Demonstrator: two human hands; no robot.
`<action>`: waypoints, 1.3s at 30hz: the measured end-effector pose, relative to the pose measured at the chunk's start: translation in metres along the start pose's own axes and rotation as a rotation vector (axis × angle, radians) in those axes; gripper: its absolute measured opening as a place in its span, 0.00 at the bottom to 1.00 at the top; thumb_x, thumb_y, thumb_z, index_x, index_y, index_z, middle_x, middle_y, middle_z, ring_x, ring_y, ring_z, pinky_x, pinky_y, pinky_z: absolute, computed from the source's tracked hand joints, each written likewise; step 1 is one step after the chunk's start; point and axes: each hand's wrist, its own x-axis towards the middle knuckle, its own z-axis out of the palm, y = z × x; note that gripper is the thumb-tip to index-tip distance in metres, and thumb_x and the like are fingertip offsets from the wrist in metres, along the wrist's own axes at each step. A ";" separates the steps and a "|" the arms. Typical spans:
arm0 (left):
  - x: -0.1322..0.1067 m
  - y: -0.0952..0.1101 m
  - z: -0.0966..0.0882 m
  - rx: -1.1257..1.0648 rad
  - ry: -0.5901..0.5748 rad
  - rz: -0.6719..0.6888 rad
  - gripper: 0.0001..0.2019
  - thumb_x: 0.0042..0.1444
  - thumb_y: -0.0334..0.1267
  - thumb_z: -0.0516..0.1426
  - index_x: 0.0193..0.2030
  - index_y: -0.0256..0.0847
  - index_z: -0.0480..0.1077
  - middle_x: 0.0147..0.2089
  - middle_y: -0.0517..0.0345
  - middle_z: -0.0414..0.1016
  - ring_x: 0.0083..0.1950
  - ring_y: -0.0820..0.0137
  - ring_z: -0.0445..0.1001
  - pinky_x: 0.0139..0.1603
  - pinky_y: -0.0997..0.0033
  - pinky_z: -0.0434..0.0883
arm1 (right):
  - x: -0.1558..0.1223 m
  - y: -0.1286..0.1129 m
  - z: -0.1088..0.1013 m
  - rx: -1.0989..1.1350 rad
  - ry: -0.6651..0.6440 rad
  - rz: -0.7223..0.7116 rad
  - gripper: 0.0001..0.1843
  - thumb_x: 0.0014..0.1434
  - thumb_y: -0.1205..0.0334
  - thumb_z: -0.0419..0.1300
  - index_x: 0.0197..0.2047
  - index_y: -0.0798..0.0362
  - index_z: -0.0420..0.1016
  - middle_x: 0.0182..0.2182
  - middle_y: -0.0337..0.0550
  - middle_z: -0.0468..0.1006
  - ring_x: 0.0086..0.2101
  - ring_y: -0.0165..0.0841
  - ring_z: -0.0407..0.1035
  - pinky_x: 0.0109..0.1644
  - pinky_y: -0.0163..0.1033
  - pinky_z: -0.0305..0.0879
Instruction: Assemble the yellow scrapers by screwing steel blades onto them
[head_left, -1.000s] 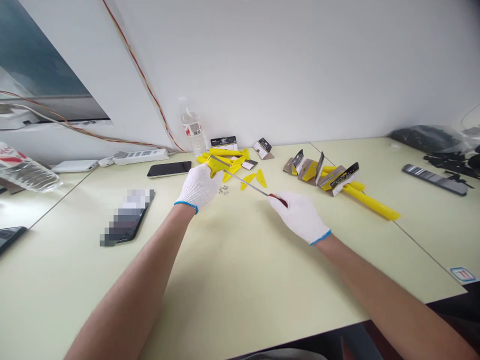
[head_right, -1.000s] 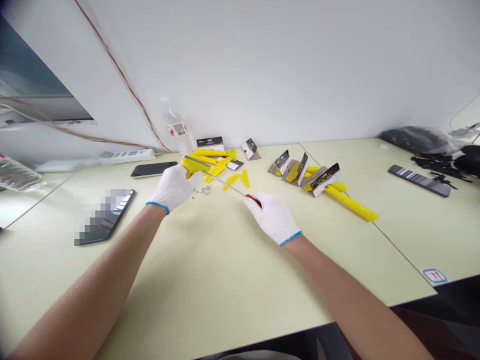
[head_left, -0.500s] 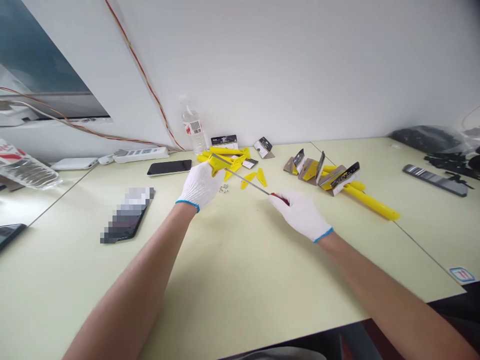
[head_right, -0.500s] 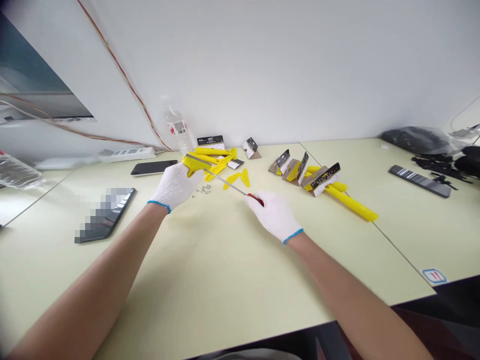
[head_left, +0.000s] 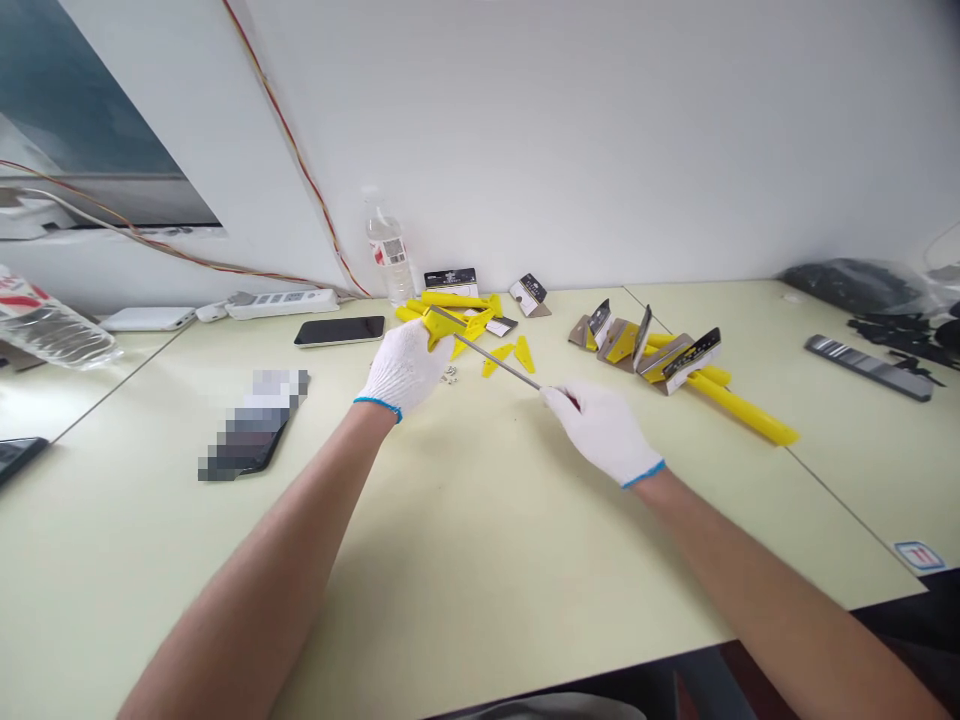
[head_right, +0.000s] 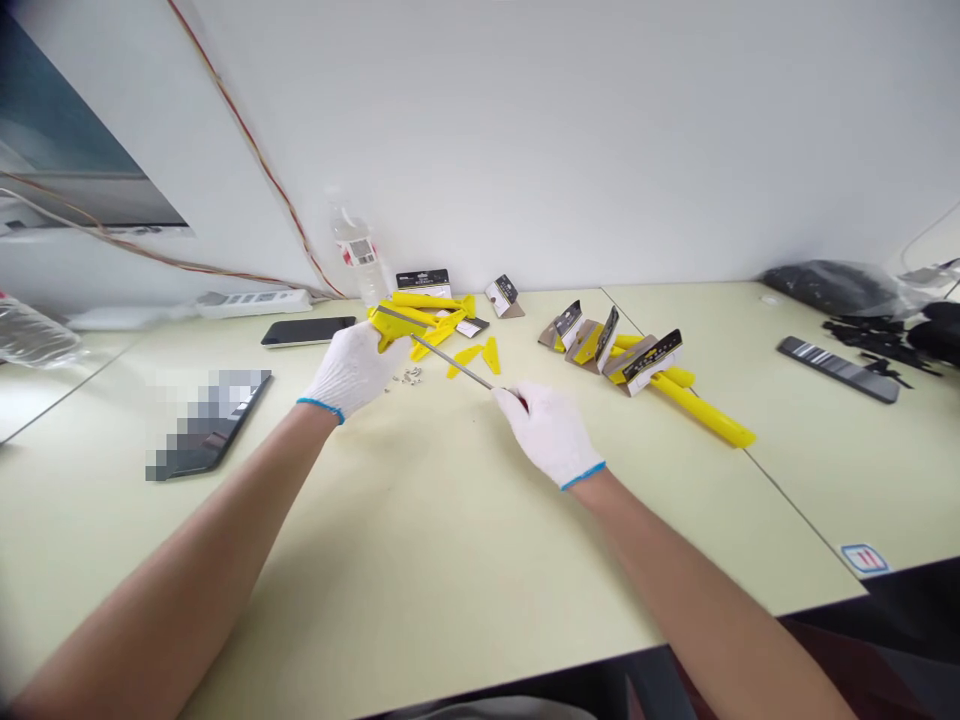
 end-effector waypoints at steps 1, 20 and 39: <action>0.000 0.000 0.000 -0.001 -0.004 0.008 0.13 0.67 0.43 0.56 0.35 0.39 0.75 0.32 0.46 0.77 0.37 0.56 0.78 0.39 0.60 0.68 | -0.001 -0.002 -0.004 0.169 -0.163 0.106 0.31 0.72 0.33 0.51 0.39 0.55 0.72 0.26 0.42 0.65 0.24 0.28 0.52 0.29 0.35 0.46; 0.000 0.000 -0.001 -0.035 0.031 0.005 0.10 0.64 0.43 0.56 0.32 0.43 0.68 0.31 0.51 0.74 0.33 0.60 0.74 0.37 0.61 0.66 | -0.001 -0.006 -0.011 0.566 -0.574 0.301 0.33 0.67 0.27 0.55 0.48 0.52 0.68 0.24 0.32 0.52 0.21 0.25 0.37 0.23 0.33 0.39; -0.003 0.006 -0.006 -0.046 -0.007 -0.027 0.09 0.67 0.39 0.56 0.37 0.39 0.73 0.36 0.44 0.80 0.38 0.57 0.79 0.39 0.59 0.69 | 0.003 -0.003 -0.003 0.421 -0.311 0.252 0.25 0.64 0.41 0.68 0.45 0.52 0.65 0.28 0.34 0.64 0.21 0.23 0.49 0.24 0.31 0.45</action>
